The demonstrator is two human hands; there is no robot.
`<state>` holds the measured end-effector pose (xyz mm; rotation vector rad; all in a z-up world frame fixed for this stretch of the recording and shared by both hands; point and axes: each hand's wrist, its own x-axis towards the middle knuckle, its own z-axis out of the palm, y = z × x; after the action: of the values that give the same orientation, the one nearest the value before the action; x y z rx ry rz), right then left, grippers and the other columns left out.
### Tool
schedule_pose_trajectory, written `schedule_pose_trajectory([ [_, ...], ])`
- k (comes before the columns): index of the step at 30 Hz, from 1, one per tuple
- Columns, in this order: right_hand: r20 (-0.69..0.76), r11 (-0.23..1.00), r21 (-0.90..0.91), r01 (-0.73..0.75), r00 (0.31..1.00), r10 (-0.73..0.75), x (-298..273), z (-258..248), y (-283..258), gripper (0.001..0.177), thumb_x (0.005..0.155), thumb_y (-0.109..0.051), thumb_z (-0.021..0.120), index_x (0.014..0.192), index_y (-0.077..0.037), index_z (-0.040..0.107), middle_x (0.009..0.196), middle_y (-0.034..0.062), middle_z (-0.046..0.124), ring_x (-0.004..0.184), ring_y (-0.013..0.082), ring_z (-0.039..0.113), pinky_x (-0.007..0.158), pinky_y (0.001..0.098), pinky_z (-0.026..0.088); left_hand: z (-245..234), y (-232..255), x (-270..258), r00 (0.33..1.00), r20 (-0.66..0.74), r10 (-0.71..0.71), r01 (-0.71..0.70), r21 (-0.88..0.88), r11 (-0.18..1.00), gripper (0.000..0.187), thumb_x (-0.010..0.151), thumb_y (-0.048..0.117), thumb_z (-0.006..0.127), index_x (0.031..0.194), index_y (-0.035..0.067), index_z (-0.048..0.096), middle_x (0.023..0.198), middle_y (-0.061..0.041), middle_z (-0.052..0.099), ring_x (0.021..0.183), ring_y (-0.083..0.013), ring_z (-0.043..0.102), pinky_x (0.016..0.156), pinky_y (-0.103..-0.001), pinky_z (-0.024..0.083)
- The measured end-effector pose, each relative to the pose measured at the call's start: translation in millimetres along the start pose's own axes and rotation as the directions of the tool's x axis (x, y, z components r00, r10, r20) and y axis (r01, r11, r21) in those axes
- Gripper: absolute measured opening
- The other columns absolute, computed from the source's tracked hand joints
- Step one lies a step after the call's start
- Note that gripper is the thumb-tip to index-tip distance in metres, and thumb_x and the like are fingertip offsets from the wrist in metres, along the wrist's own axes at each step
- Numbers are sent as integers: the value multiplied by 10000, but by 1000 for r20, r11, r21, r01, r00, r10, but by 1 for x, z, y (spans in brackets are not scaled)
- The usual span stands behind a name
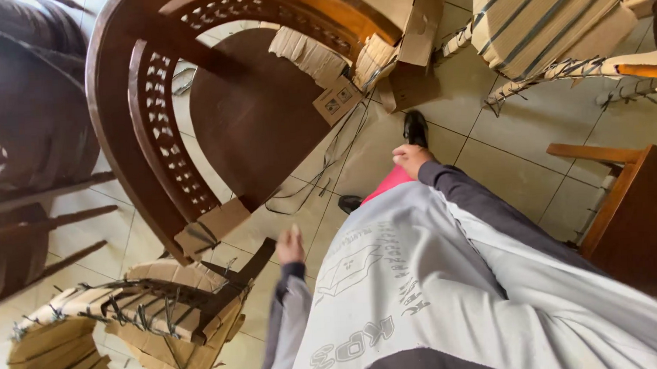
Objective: Packaging a wooden chair using cardboard sheets and plastic straps to secure it for transport.
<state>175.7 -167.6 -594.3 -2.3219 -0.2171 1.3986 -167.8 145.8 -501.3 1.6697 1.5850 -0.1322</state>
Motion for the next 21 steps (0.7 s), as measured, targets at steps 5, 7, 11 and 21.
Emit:
schedule_pose_trajectory([
  [5, 34, 968, 109, 224, 973, -229, 48, 34, 50, 356, 939, -338, 645, 1234, -173, 755, 1251, 142, 740, 1259, 326, 639, 1108, 428, 502, 52, 258, 45, 943, 26, 331, -330, -34, 943, 404, 968, 494, 744, 1242, 198, 749, 1066, -104, 775, 999, -235, 736, 918, -396, 571],
  [7, -93, 938, 105, 331, 942, -322, 62, 11, 68, 280, 892, -255, 738, 1138, -132, 791, 1255, 239, 721, 1224, 384, 647, 1088, 482, 511, 96, 363, 57, 925, 52, 377, -373, -76, 925, 546, 920, 525, 805, 1345, 206, 681, 1231, -88, 741, 1061, -263, 734, 964, -416, 575],
  [11, 138, 980, 198, 5, 990, -33, 101, -22, 101, 312, 934, -372, 652, 1209, -259, 744, 1213, 18, 759, 1210, 216, 676, 1071, 377, 535, 194, 435, 105, 982, 48, 185, -187, 29, 982, 926, 862, 645, 821, 1563, 174, 441, 1495, -141, 561, 1311, -368, 592, 1103, -503, 496],
  [21, 331, 316, 819, -478, 845, 419, 299, -63, 115, 148, 923, -250, 661, 1053, -203, 712, 887, 78, 733, 713, 196, 698, 539, 327, 570, 274, 439, 81, 789, -363, 496, -447, 215, 868, 962, 843, 126, 863, 1597, -34, 288, 1483, -377, 441, 1262, -469, 556, 1066, -572, 449],
])
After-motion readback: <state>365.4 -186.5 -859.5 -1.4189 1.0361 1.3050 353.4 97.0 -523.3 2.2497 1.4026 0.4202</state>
